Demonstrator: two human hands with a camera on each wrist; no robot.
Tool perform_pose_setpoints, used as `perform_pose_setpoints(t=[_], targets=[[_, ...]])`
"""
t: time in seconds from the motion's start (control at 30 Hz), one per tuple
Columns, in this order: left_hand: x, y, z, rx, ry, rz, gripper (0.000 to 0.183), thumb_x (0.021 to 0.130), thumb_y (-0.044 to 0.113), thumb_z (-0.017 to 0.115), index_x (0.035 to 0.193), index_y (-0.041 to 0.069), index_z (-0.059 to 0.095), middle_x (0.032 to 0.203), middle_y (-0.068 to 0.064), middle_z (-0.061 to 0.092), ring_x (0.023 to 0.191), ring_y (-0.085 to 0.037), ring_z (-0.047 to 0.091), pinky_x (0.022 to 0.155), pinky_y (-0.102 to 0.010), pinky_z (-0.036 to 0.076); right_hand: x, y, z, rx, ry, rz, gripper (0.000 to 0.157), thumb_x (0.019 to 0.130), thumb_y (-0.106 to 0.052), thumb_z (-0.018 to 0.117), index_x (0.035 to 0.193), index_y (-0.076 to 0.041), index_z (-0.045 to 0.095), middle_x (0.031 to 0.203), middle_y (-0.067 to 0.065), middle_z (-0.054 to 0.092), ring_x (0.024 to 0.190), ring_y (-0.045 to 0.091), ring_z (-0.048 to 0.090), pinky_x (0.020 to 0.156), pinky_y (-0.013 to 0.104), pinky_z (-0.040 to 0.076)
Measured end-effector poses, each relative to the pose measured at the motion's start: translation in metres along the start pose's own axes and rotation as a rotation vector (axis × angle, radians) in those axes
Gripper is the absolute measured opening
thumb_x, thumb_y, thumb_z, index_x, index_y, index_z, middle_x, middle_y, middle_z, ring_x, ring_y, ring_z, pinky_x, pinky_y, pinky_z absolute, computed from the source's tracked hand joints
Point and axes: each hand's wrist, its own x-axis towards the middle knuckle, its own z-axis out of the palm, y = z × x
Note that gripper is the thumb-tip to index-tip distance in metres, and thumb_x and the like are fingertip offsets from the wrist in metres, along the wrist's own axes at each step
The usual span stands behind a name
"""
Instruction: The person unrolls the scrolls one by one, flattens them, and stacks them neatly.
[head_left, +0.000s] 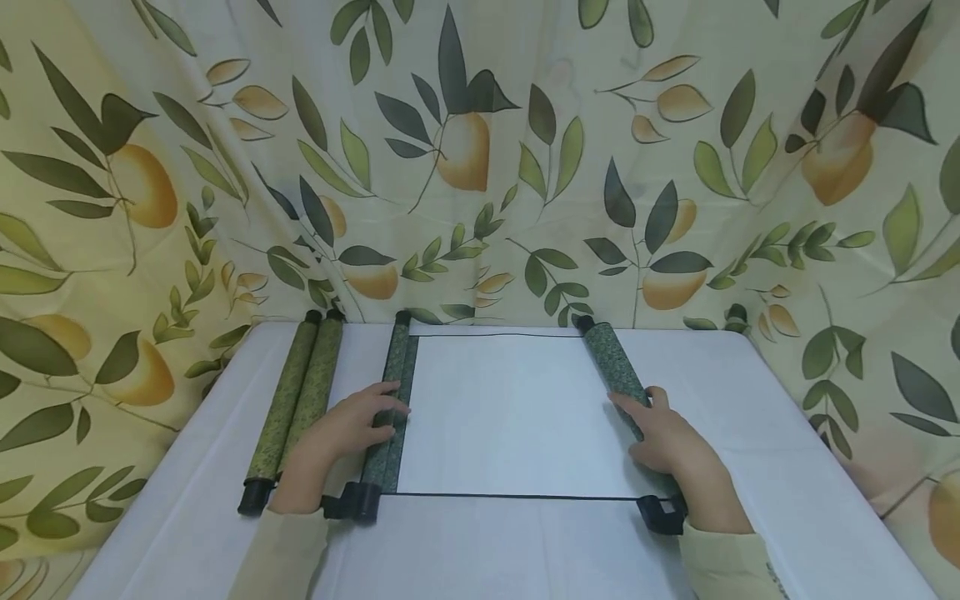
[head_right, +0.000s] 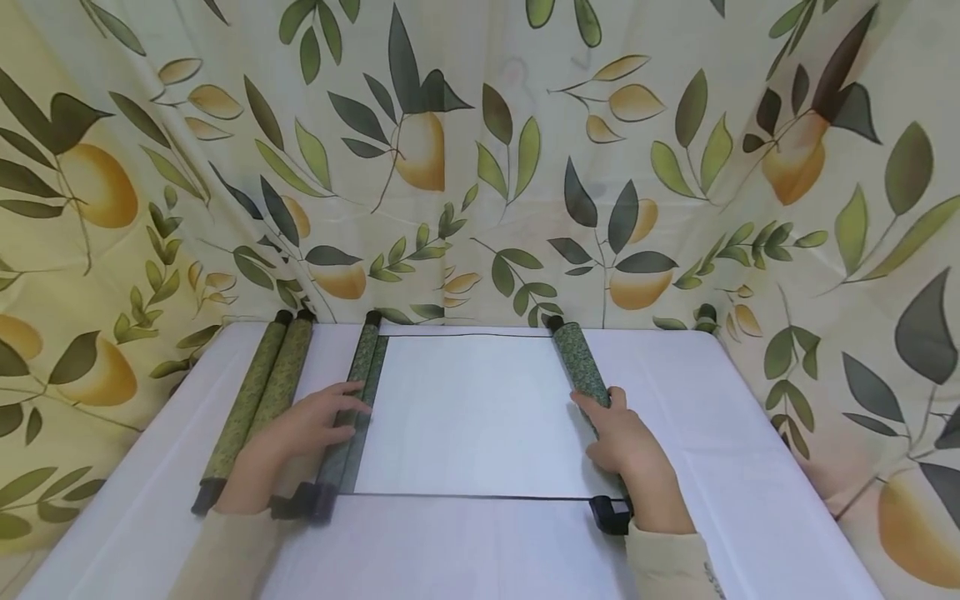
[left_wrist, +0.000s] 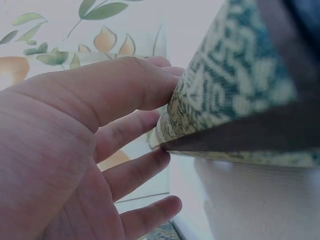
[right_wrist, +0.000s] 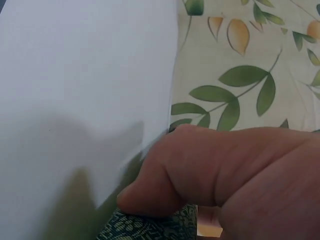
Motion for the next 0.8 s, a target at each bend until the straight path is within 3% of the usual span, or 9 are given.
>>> perform_pose_setpoints(t=[0.1,0.3,0.5,0.63,0.8], targets=[[0.001,0.0,0.0,0.008,0.001,-0.002,0.031,0.091,0.004,0.066,0.121,0.011,0.071,0.154,-0.019,0.041,0.135,-0.042,0.046,0.1,-0.052,0.047,0.001,-0.001,0.0,-0.004,-0.011,0.009,0.073,0.081,0.003,0.061,0.15,-0.015,0.044,0.149,0.045,0.012,0.113,0.058,0.05,0.077,0.064,0.051],[0.002,-0.001,-0.002,0.008,0.012,0.015,0.033,0.091,0.003,0.065,0.122,0.011,0.07,0.153,-0.02,0.042,0.136,-0.042,0.045,0.1,-0.051,0.046,0.002,-0.002,-0.001,-0.028,0.013,0.041,0.057,0.085,0.001,0.06,0.142,-0.006,0.053,0.146,0.047,0.018,0.12,0.066,0.043,0.083,0.071,0.048],[0.002,-0.002,-0.003,0.009,0.009,0.011,0.035,0.09,0.002,0.064,0.123,0.009,0.069,0.154,-0.02,0.041,0.136,-0.042,0.045,0.092,-0.046,0.049,0.002,0.001,-0.002,-0.031,-0.011,0.09,0.066,0.082,-0.005,0.068,0.145,-0.002,0.049,0.146,0.048,0.021,0.126,0.068,0.036,0.086,0.073,0.045],[0.001,-0.001,-0.004,0.01,-0.005,-0.004,0.033,0.09,0.011,0.072,0.123,0.009,0.069,0.155,-0.018,0.04,0.138,-0.042,0.042,0.1,-0.05,0.047,0.002,0.006,-0.003,-0.018,-0.016,0.096,0.075,0.074,0.0,0.073,0.145,-0.004,0.049,0.145,0.047,0.023,0.121,0.064,0.043,0.079,0.066,0.051],[-0.002,0.001,-0.005,0.012,-0.023,-0.031,0.041,0.086,0.018,0.079,0.125,0.01,0.069,0.156,-0.017,0.039,0.139,-0.042,0.041,0.103,-0.054,0.044,-0.003,0.01,-0.007,0.032,-0.02,0.113,0.076,0.073,0.006,0.071,0.145,-0.009,0.05,0.127,0.04,0.032,0.093,0.044,0.053,0.06,0.042,0.05]])
